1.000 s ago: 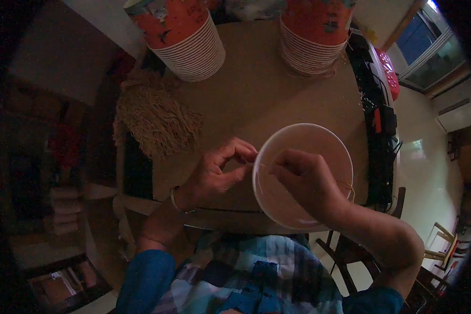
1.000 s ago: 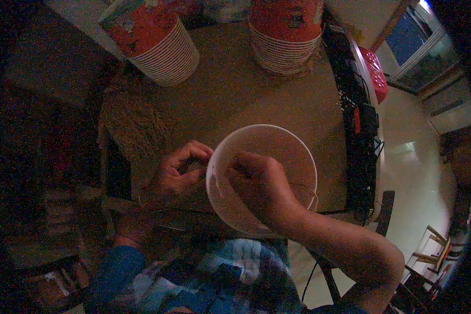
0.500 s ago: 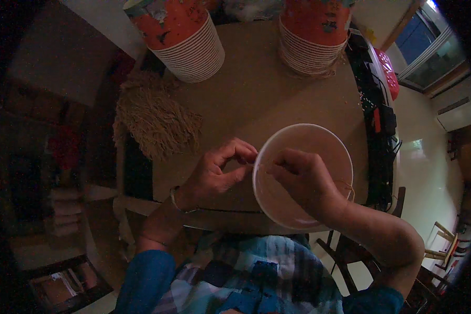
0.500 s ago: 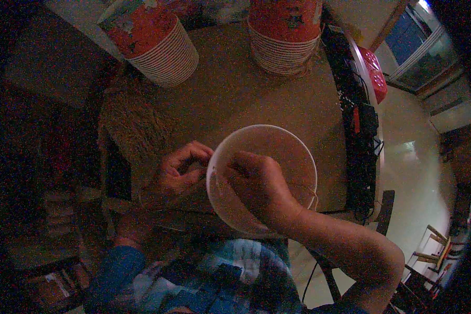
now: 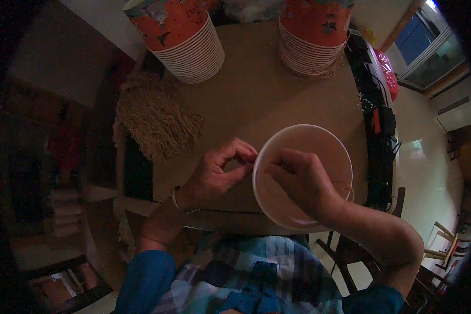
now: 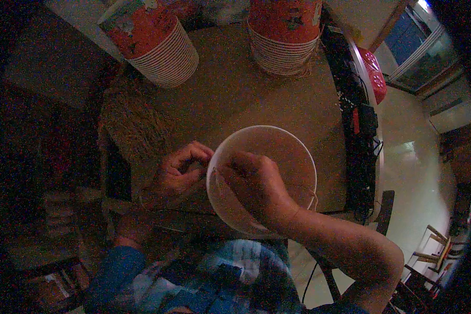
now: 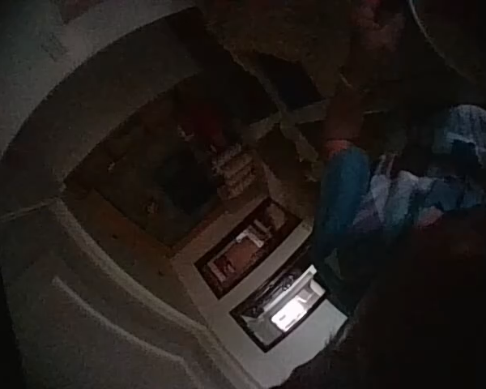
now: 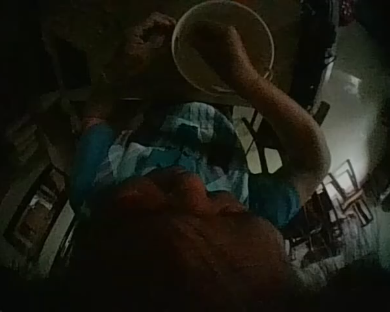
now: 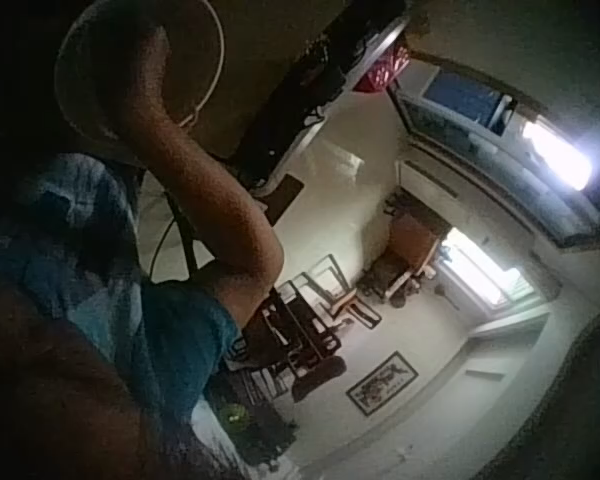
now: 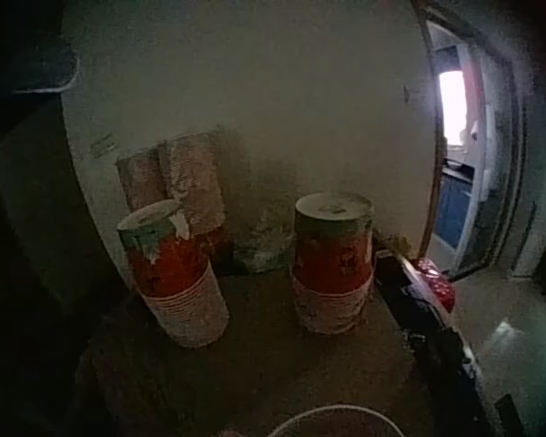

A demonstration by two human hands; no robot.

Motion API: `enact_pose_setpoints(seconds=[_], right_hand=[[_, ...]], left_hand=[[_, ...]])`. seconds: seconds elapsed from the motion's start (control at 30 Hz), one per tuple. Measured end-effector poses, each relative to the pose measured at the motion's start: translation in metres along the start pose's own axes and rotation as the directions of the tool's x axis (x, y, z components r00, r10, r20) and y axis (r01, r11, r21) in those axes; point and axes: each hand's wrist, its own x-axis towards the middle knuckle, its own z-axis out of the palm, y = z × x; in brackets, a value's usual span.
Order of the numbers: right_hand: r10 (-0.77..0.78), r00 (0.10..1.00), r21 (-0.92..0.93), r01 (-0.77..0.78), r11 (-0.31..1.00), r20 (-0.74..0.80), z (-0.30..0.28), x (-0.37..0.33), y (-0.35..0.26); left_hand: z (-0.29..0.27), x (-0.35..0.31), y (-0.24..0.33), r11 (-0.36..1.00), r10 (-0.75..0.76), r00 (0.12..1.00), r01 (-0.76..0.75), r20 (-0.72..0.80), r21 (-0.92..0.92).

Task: The recorder is sorting small fibrous materials into a bowl and then organizing several stacks of printed paper cups on a workstation table.

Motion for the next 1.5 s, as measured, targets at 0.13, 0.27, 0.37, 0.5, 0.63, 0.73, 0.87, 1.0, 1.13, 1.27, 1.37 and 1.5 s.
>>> enact_pose_setpoints(seconds=[0.13,0.27,0.37,0.5,0.63,0.73,0.87,1.0,1.13,1.27,1.37,1.5], right_hand=[[-0.004,1.000,0.074,0.005,0.997,-0.016,0.002,0.000,0.003],[0.038,0.999,0.114,-0.040,0.993,0.019,0.003,-0.001,-0.001],[0.027,0.999,0.177,-0.033,0.984,0.039,0.002,-0.002,-0.004],[0.001,1.000,0.205,-0.007,0.979,0.030,0.004,-0.001,-0.001],[0.017,0.999,0.208,-0.027,0.978,0.050,0.004,0.001,-0.002],[0.028,0.999,0.094,-0.032,0.995,0.042,0.003,0.001,-0.003],[-0.027,0.999,-0.031,0.028,0.999,0.041,-0.003,0.001,0.011],[-0.074,0.993,0.031,0.071,0.997,0.089,-0.005,-0.004,0.010],[-0.026,0.993,0.016,0.025,1.000,0.113,-0.005,-0.004,0.006],[-0.054,0.995,0.007,0.053,0.999,0.081,-0.004,-0.003,0.009],[-0.079,0.993,-0.002,0.080,0.997,0.086,-0.007,-0.003,0.006],[-0.109,0.992,-0.070,0.113,0.991,0.065,-0.007,-0.003,-0.002]], left_hand=[[0.001,0.002,0.005,0.998,0.003,1.000,-0.002,-0.015,0.062],[-0.001,0.003,0.002,0.997,0.029,1.000,-0.028,-0.012,0.071],[-0.002,0.003,0.004,0.992,0.044,0.999,-0.043,-0.003,0.117],[-0.003,0.004,-0.002,0.988,0.094,0.996,-0.095,0.012,0.122],[0.000,0.003,-0.003,0.982,0.117,0.993,-0.114,-0.007,0.147],[0.003,0.002,-0.003,0.990,0.108,0.993,-0.103,-0.046,0.097],[0.005,0.001,-0.005,0.990,0.073,0.995,-0.065,-0.065,0.125],[0.009,-0.002,-0.007,0.997,0.053,0.989,-0.044,-0.137,0.066],[0.007,-0.006,-0.019,1.000,-0.024,0.983,0.026,-0.181,0.009],[0.005,-0.008,-0.014,0.982,-0.127,0.957,0.083,-0.260,-0.171],[0.002,-0.009,-0.008,0.959,-0.162,0.942,0.080,-0.294,-0.272],[-0.006,-0.011,-0.005,0.858,-0.249,0.919,0.063,-0.306,-0.509]])
